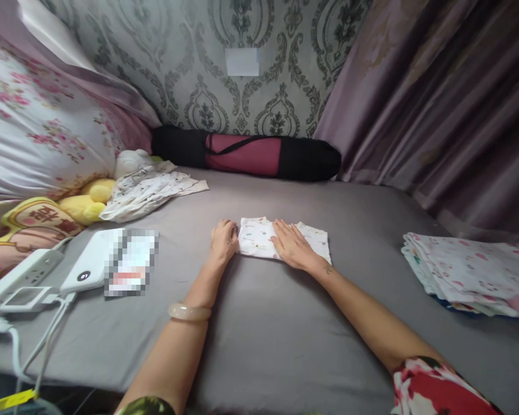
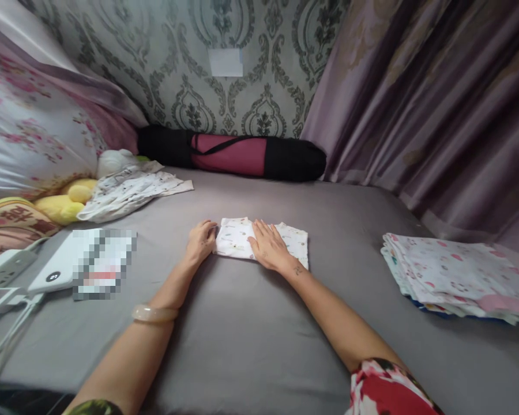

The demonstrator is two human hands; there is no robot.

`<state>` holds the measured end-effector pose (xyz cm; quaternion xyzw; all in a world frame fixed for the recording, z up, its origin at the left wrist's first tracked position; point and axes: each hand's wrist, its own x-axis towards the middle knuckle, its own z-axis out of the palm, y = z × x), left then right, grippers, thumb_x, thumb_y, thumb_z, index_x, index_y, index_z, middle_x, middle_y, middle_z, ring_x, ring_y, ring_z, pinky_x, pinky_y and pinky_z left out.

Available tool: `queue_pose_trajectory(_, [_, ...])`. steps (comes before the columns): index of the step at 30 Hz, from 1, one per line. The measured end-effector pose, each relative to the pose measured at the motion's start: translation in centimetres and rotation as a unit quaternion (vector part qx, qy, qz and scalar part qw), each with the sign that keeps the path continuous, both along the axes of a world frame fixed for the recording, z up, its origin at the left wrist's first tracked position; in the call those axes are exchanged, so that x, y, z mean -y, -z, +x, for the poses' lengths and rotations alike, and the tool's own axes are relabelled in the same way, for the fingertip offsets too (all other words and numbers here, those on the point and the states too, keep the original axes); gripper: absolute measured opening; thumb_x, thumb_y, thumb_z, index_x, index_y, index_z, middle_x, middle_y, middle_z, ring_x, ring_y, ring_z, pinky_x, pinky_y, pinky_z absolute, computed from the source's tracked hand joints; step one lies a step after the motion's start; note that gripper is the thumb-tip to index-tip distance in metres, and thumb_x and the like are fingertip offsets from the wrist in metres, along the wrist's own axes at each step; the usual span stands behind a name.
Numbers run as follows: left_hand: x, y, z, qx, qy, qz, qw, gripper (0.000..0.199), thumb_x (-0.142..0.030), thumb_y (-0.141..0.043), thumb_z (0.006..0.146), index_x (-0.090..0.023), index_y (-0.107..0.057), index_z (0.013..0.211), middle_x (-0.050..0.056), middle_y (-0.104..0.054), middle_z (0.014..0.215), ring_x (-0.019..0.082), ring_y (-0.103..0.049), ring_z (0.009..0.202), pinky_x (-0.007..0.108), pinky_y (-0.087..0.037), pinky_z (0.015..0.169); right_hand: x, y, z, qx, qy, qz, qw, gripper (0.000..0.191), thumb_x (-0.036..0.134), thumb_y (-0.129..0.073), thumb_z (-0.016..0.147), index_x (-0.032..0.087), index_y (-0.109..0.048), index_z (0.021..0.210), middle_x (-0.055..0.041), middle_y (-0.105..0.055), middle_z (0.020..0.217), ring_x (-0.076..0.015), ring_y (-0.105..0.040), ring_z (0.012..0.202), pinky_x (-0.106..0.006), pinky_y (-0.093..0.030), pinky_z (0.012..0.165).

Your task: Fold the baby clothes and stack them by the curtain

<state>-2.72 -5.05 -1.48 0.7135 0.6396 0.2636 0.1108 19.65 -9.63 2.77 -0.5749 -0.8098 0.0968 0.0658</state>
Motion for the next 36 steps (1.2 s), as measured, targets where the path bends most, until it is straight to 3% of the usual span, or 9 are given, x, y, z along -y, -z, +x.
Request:
queue_pose_trajectory(9, [0.1,-0.4,-0.2,-0.002,-0.002,0.0,1.0,0.036,-0.008,-0.037,0.087,-0.017,-0.066,0.107,0.009,-0.064,0.121,0.02,-0.056,0.116,0.033,-0.042,0.101,-0.7,1.9,-2.2,0.005,-0.002,0.021,1.0,0.062,0.04,-0.023,0.098,0.006,-0.031,0.149,-0.0102,-0.025,0.158,-0.0219,-0.018,0.146,-0.038,-0.009,0.12])
queue_pose_trajectory(18, [0.0,-0.5,-0.1,0.021,-0.01,0.007,1.0,0.037,-0.008,-0.037,0.087,-0.019,-0.066,0.108,0.009,-0.066,0.116,0.019,-0.059,0.109,0.034,-0.043,0.098,-1.6,0.7,-3.4,0.013,-0.009,0.003,1.0,0.062,0.038,-0.021,0.098,0.004,-0.03,0.149,-0.0147,-0.026,0.157,-0.0246,-0.021,0.145,-0.041,-0.012,0.119])
queue_pose_trajectory(24, [-0.1,-0.3,-0.2,0.018,-0.009,0.016,1.0,0.036,-0.007,-0.036,0.087,-0.016,-0.065,0.107,0.011,-0.066,0.115,0.019,-0.058,0.111,0.033,-0.043,0.099,-2.1,1.6,-5.8,0.007,-0.014,0.034,0.999,0.063,0.039,-0.02,0.099,0.003,-0.029,0.15,-0.0146,-0.025,0.157,-0.0242,-0.018,0.146,-0.041,-0.011,0.119])
queue_pose_trajectory(29, [-0.2,-0.2,-0.2,0.015,-0.014,0.009,1.0,0.035,-0.009,-0.037,0.087,-0.018,-0.065,0.107,0.009,-0.067,0.115,0.019,-0.059,0.11,0.033,-0.044,0.099,-2.3,2.4,-6.0,0.017,-0.011,0.032,0.999,0.063,0.04,-0.021,0.099,0.004,-0.029,0.15,-0.0141,-0.025,0.157,-0.0241,-0.018,0.146,-0.042,-0.01,0.119])
queue_pose_trajectory(36, [-0.3,-0.1,-0.2,0.021,-0.019,0.015,0.999,0.036,-0.008,-0.037,0.087,-0.018,-0.065,0.108,0.009,-0.067,0.114,0.018,-0.06,0.11,0.034,-0.044,0.099,-2.8,1.3,-7.3,0.008,-0.009,0.011,1.0,0.061,0.037,-0.023,0.099,0.003,-0.032,0.148,-0.017,-0.028,0.156,-0.027,-0.021,0.145,-0.043,-0.012,0.118])
